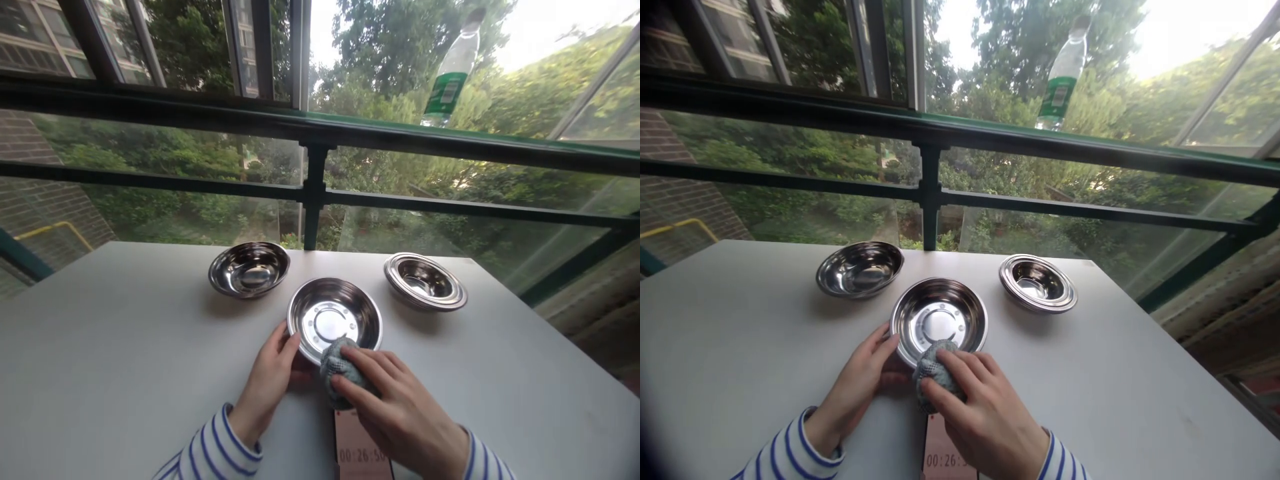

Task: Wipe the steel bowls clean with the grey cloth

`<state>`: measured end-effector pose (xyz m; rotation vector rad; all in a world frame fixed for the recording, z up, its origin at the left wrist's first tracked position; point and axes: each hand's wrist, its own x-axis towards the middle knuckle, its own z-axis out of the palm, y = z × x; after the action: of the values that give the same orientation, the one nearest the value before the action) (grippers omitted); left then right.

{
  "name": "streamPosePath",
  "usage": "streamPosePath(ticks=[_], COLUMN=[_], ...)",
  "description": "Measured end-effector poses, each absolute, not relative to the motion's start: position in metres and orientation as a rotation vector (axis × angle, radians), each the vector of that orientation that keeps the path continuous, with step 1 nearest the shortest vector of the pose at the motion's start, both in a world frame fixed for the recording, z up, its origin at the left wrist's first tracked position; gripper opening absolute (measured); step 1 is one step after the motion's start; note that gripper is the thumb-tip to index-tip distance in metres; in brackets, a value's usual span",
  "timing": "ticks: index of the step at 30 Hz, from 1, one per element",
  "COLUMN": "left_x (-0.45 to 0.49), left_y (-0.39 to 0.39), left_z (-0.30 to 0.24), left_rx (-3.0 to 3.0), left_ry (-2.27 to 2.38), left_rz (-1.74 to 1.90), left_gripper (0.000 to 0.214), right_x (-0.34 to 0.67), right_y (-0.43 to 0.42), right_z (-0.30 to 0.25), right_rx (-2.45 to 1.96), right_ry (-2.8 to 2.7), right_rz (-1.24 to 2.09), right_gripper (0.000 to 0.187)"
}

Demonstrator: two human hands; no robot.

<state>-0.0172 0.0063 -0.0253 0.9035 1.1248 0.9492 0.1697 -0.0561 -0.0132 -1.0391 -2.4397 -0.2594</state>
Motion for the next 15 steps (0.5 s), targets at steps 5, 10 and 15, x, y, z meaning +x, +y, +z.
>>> streamPosePath(ticks=[5,10,15], left_x=[-0.016,-0.013,-0.011], left_y=[0.007,0.005,0.005], left_z=[-0.022,-0.019,-0.019], left_rx=[0.841,0.809,0.758], left_ry=[1.113,1.14,1.134], left_rz=[0.945,0.971,0.979], left_gripper=[0.035,0.029,0.027], right_x=[0.174,0.17,0.165], right_y=[-0.058,-0.057,-0.051], right_z=[-0.007,-0.01,-0.019], right_rx=[-1.059,-1.049,-1.019], right_ry=[-2.474,-2.467,-2.403], right_rz=[-0.101,-0.138,-0.289], right_gripper=[0.033,0.019,0.012])
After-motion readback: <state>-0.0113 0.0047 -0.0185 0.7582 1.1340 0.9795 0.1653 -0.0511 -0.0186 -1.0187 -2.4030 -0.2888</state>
